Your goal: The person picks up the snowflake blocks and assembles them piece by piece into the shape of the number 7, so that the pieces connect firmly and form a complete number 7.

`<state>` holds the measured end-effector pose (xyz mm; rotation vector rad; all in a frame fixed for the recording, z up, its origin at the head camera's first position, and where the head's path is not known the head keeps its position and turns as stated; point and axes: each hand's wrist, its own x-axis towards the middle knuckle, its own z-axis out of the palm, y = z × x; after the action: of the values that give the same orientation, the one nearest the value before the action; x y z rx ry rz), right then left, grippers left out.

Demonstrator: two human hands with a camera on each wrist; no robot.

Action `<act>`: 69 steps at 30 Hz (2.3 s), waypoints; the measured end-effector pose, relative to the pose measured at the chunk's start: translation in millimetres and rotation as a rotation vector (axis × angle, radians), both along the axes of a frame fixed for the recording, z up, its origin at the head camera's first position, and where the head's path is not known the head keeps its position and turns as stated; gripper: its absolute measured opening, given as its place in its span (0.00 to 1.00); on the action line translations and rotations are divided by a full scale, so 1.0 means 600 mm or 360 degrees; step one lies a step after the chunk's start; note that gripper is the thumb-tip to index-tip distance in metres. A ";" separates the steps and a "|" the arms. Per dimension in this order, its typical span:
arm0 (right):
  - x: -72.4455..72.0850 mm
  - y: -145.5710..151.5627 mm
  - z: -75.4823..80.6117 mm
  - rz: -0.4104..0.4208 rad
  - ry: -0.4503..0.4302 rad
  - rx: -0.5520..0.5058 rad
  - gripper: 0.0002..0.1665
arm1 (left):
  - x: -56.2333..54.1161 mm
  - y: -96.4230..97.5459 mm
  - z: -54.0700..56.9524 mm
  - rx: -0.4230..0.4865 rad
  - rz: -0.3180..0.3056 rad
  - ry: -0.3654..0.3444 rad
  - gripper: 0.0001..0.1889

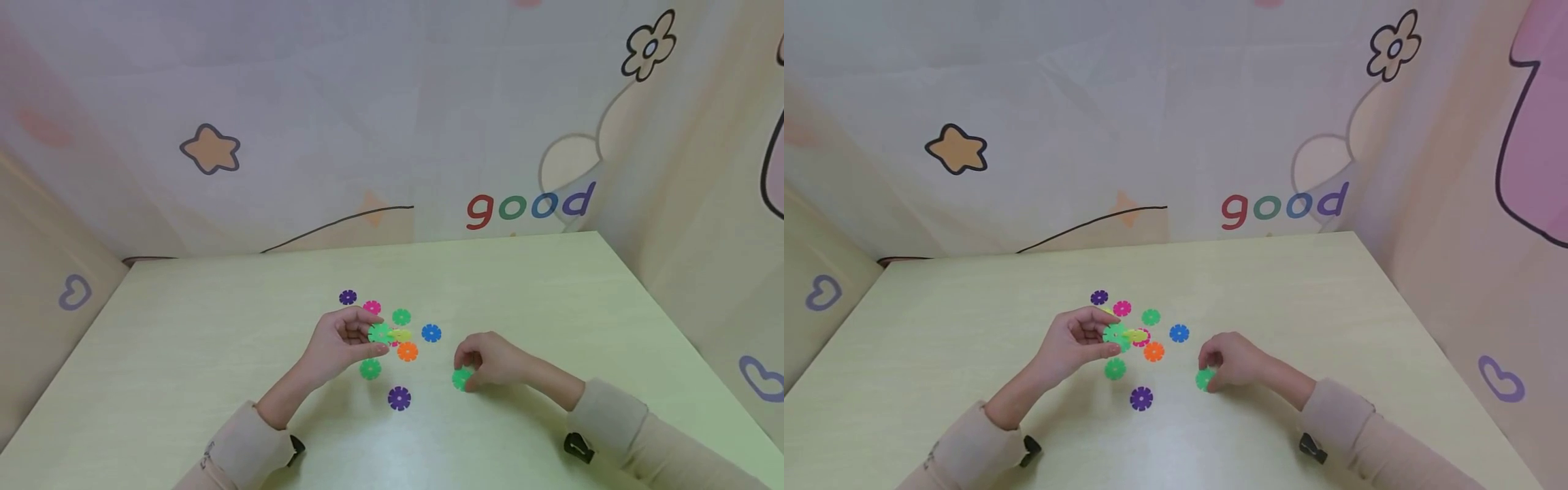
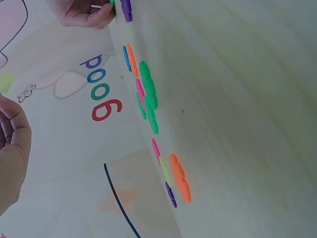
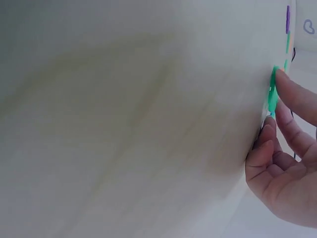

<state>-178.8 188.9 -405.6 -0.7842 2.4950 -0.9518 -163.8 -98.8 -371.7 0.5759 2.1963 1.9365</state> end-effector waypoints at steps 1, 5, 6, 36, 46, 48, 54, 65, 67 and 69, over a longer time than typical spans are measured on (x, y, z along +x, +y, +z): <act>0.000 0.000 0.001 0.0005 0.0009 0.0005 0.13 | 0.000 0.000 0.000 0.0002 -0.0001 0.0000 0.18; 0.000 0.001 0.005 0.0020 -0.0021 -0.0007 0.12 | 0.000 0.001 0.000 0.0003 -0.0004 0.0005 0.18; 0.000 0.002 0.006 0.0021 -0.0041 -0.0017 0.11 | 0.000 0.001 0.000 0.0002 -0.0002 0.0001 0.18; 0.001 -0.024 0.049 -0.0214 -0.0287 -0.0637 0.15 | -0.002 0.010 -0.002 0.0011 0.0022 -0.0005 0.18; 0.003 -0.033 0.063 -0.0353 -0.0348 -0.0799 0.15 | 0.000 0.011 -0.001 0.0020 0.0028 0.0011 0.18; 0.004 -0.037 0.065 -0.0385 -0.0346 -0.0818 0.16 | -0.001 0.012 -0.002 0.0028 0.0026 0.0015 0.18; 0.006 -0.051 0.068 -0.0453 -0.0341 -0.0927 0.15 | -0.002 0.014 -0.005 0.0064 0.0030 0.0034 0.18; 0.007 -0.074 0.070 -0.0469 -0.0424 -0.1137 0.15 | -0.003 0.016 -0.006 0.0076 0.0044 0.0061 0.18; 0.007 -0.077 0.069 -0.0470 -0.0428 -0.1156 0.15 | -0.003 0.017 -0.005 0.0076 0.0048 0.0063 0.18; 0.007 -0.080 0.067 -0.0471 -0.0430 -0.1171 0.15 | -0.002 0.018 -0.005 0.0079 0.0053 0.0060 0.18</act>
<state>-174.5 140.9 -365.2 -0.4239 2.0388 -1.9873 -164.9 -88.1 -374.5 0.5915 2.1997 2.0180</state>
